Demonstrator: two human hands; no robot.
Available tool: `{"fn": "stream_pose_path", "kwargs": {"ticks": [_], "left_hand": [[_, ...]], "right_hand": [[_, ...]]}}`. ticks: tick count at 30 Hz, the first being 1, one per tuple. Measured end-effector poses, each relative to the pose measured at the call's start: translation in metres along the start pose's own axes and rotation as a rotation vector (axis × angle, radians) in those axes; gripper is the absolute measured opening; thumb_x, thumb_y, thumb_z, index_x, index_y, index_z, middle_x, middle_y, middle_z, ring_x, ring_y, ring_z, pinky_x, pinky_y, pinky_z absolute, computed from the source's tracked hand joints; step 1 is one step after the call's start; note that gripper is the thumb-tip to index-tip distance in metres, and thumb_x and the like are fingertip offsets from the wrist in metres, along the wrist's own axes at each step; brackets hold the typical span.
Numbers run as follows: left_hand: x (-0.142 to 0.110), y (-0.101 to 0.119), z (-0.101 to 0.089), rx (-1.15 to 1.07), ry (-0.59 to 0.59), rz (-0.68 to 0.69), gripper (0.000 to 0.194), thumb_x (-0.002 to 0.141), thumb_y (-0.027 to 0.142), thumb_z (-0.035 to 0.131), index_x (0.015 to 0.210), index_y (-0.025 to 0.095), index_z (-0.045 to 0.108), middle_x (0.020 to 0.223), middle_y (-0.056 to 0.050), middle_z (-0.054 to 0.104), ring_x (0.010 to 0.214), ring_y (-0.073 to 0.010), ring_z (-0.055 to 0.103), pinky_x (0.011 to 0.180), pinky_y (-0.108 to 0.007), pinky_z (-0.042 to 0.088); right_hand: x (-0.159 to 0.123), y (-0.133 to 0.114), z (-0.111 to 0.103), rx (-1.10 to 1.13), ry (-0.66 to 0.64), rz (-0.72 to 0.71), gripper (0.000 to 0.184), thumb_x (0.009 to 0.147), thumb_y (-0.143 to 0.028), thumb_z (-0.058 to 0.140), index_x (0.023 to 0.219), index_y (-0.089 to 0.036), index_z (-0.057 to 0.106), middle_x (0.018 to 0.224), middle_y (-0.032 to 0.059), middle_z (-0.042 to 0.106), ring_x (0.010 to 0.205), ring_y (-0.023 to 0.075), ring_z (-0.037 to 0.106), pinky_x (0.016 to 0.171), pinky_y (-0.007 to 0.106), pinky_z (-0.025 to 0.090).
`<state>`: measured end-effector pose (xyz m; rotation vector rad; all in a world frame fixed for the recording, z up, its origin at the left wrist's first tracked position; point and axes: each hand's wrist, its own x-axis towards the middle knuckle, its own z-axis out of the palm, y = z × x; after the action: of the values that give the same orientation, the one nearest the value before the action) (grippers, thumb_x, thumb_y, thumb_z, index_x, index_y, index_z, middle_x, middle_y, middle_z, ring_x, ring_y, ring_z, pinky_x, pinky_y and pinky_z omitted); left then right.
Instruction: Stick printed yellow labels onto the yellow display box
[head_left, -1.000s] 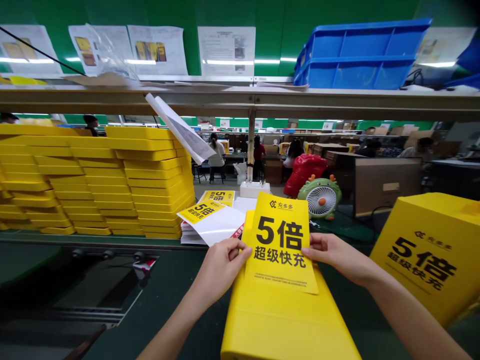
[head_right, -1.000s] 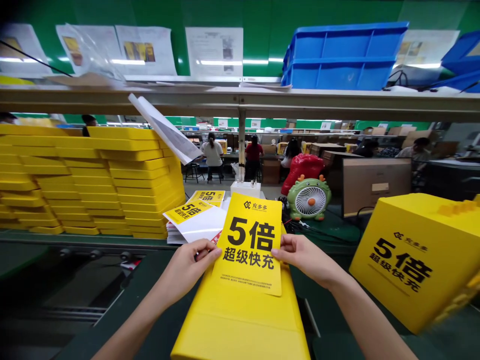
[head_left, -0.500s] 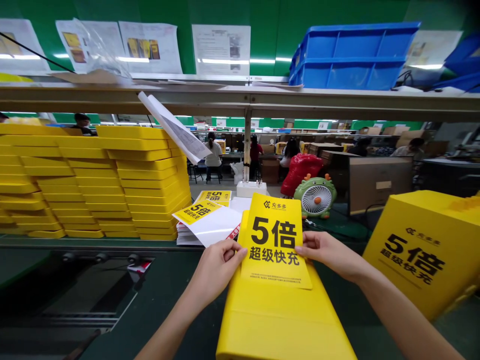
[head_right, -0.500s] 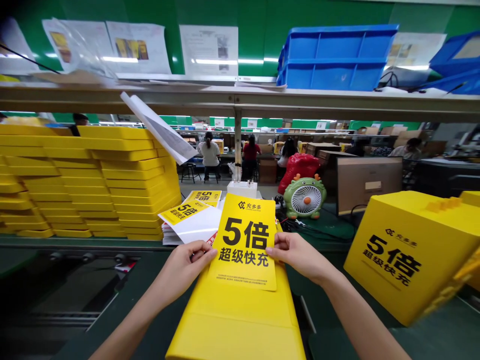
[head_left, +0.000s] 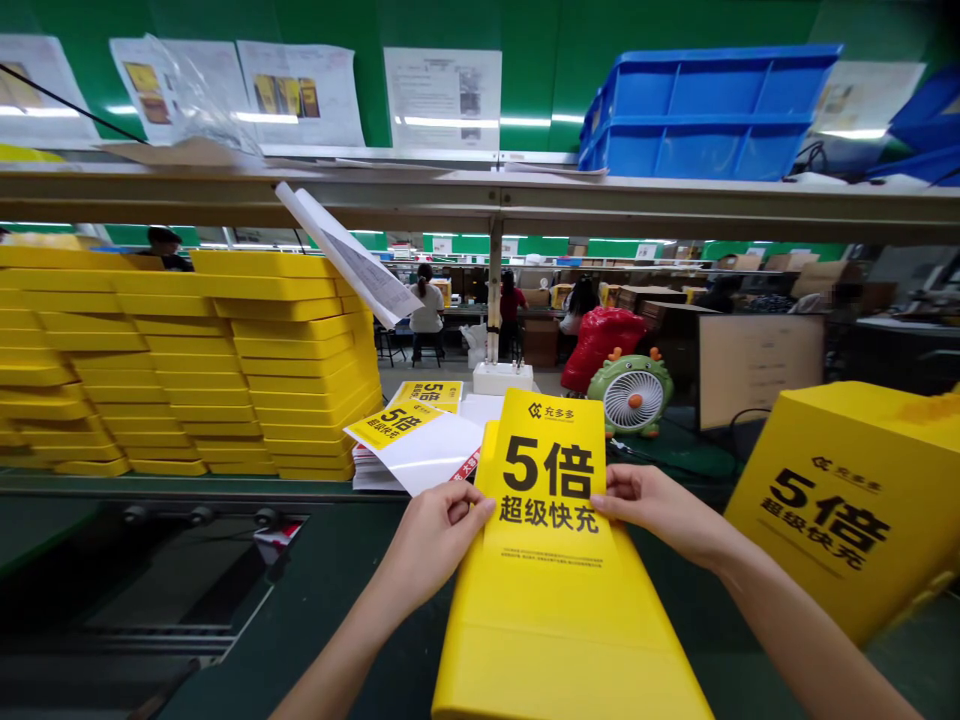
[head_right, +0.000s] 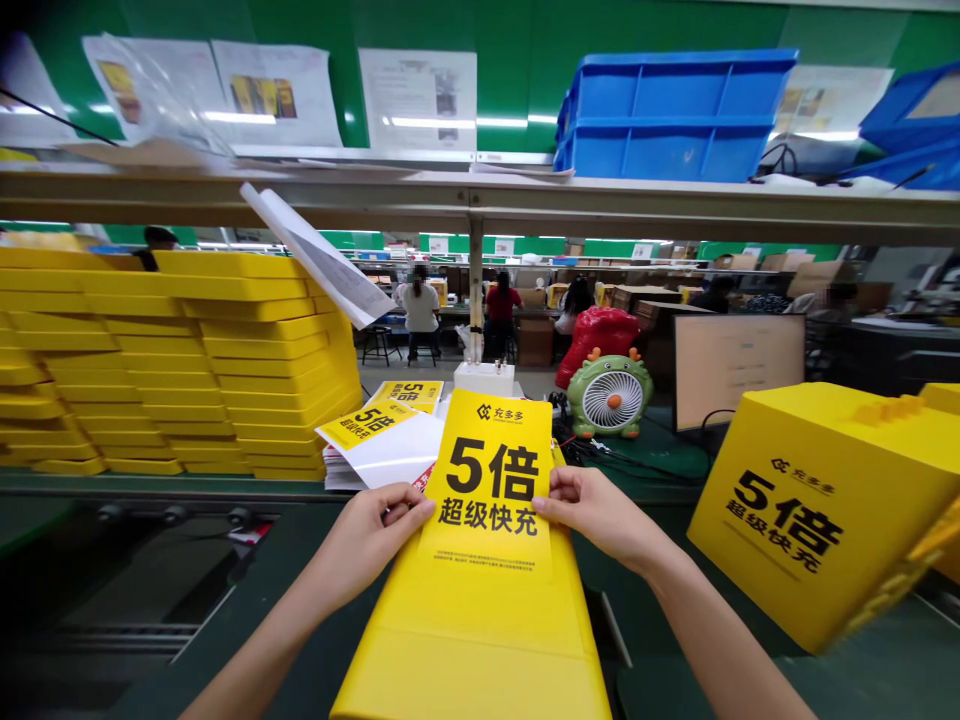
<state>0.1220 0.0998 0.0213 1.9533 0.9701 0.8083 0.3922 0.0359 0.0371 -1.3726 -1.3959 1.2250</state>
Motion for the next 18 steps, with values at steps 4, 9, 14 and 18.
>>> {"fn": "stream_pose_path", "kwargs": {"ticks": [4,9,14,18], "left_hand": [[-0.001,-0.003,0.002,-0.026,-0.023,-0.005,0.034,0.086,0.047,0.049,0.08,0.016,0.059,0.065,0.001,0.049,0.06,-0.0127,0.038,0.054,-0.025,0.025],[-0.002,-0.004,-0.005,0.167,0.024,0.039,0.036,0.086,0.048,0.049,0.078,0.017,0.066,0.068,-0.003,0.058,0.063,-0.0171,0.048,0.056,-0.027,0.029],[-0.012,0.021,-0.016,0.516,0.325,0.178,0.03,0.088,0.043,0.048,0.104,0.024,0.065,0.069,-0.003,0.057,0.065,-0.0201,0.05,0.061,-0.032,0.034],[-0.016,0.056,-0.002,0.439,0.176,0.574,0.025,0.089,0.029,0.047,0.107,0.021,0.063,0.09,-0.007,0.064,0.084,-0.0212,0.056,0.079,-0.035,0.042]], "right_hand": [[0.0,0.006,0.001,-0.069,0.061,-0.013,0.033,0.071,-0.042,0.07,0.085,-0.017,0.056,0.082,0.0044,0.068,0.085,0.0228,0.065,0.075,0.034,0.051],[-0.013,0.0,0.016,-0.276,0.319,-0.025,0.054,0.082,-0.055,0.051,0.125,-0.031,0.028,0.076,-0.0008,0.068,0.082,0.0261,0.065,0.072,0.039,0.05],[-0.035,-0.003,0.026,-0.528,0.482,0.021,0.06,0.086,-0.062,0.032,0.137,-0.039,0.012,0.127,0.0036,0.056,0.122,0.0279,0.046,0.1,0.05,0.038],[-0.06,0.034,0.026,-0.521,0.565,-0.058,0.054,0.084,-0.06,0.037,0.134,-0.04,0.028,0.145,-0.0023,0.035,0.134,0.028,0.03,0.109,0.053,0.029]]}}
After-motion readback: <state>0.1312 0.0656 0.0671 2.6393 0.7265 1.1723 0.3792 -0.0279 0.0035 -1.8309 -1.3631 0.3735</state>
